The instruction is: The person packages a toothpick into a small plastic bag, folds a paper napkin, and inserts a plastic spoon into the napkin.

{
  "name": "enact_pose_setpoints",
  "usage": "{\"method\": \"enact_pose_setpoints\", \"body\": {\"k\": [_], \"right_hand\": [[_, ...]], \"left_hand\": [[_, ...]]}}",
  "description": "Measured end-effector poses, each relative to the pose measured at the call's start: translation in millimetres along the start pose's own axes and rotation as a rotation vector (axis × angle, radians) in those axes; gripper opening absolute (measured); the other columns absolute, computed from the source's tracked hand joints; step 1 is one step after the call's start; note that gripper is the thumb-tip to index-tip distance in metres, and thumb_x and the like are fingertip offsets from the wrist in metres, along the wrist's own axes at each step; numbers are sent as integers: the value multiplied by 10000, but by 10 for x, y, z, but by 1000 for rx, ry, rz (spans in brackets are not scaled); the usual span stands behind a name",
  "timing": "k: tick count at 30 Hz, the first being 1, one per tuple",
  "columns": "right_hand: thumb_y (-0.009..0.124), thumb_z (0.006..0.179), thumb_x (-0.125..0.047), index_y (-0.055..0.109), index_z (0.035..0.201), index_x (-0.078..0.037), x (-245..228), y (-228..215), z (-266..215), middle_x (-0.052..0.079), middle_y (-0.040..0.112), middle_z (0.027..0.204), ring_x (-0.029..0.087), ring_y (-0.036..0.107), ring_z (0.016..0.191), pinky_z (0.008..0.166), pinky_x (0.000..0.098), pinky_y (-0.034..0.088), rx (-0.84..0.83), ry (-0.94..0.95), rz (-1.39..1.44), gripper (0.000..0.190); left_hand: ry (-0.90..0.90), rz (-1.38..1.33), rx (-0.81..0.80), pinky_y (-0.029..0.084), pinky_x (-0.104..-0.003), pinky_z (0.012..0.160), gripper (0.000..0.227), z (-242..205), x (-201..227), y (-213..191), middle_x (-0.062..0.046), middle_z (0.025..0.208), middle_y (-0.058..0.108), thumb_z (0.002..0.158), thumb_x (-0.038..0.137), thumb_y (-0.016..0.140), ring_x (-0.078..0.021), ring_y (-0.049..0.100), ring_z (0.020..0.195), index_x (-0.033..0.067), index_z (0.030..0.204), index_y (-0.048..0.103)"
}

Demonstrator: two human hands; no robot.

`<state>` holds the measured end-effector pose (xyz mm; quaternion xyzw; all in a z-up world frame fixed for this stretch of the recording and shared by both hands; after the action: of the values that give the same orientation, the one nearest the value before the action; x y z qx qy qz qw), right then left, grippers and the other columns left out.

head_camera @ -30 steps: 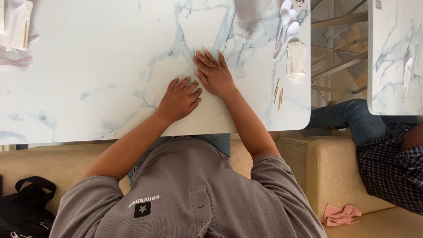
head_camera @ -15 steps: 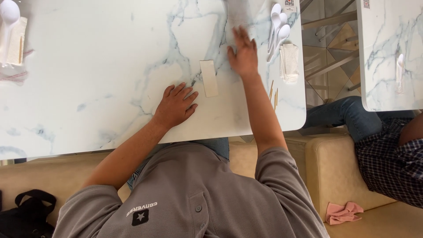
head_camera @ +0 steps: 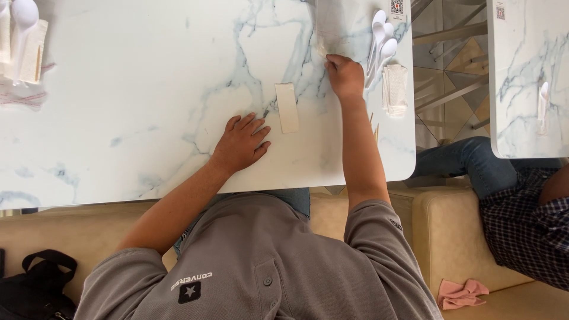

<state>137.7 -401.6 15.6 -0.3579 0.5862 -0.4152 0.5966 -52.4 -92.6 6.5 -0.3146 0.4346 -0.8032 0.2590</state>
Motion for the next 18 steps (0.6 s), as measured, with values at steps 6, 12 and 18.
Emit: {"method": "enact_pose_setpoints", "body": {"k": [6, 12, 18], "right_hand": [[617, 969, -214, 794, 1133, -224, -227, -448, -191, -84, 787, 1067, 27, 674, 918, 814, 176, 504, 22, 194, 387, 241], [787, 875, -181, 790, 892, -177, -373, -569, -194, -92, 786, 917, 49, 711, 911, 841, 174, 564, 145, 233, 556, 18], [659, 994, -103, 762, 1152, -124, -271, -502, -100, 10, 785, 1093, 128, 733, 1048, 1012, 268, 570, 356, -20, 686, 189]], "left_hand": [[-7, 7, 3, 380, -505, 1119, 362, -8, -9, 18, -38, 1355, 660, 1007, 402, 601, -296, 555, 1353, 163, 1257, 710], [-7, 15, 6, 376, -497, 1128, 368, -6, -10, 18, -38, 1357, 667, 1006, 405, 610, -284, 558, 1354, 163, 1260, 719], [-11, -11, -7, 376, -508, 1132, 372, -4, -7, 4, -53, 1356, 669, 1009, 398, 606, -295, 554, 1357, 152, 1269, 707]]}}
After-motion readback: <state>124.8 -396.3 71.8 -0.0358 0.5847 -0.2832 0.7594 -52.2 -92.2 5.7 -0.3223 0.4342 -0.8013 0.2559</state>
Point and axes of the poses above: each hand's wrist, its own z-axis towards the middle knuckle, its own y-axis out of the palm, x = y × z, the point moved 7 cm from there along z, towards the middle knuckle
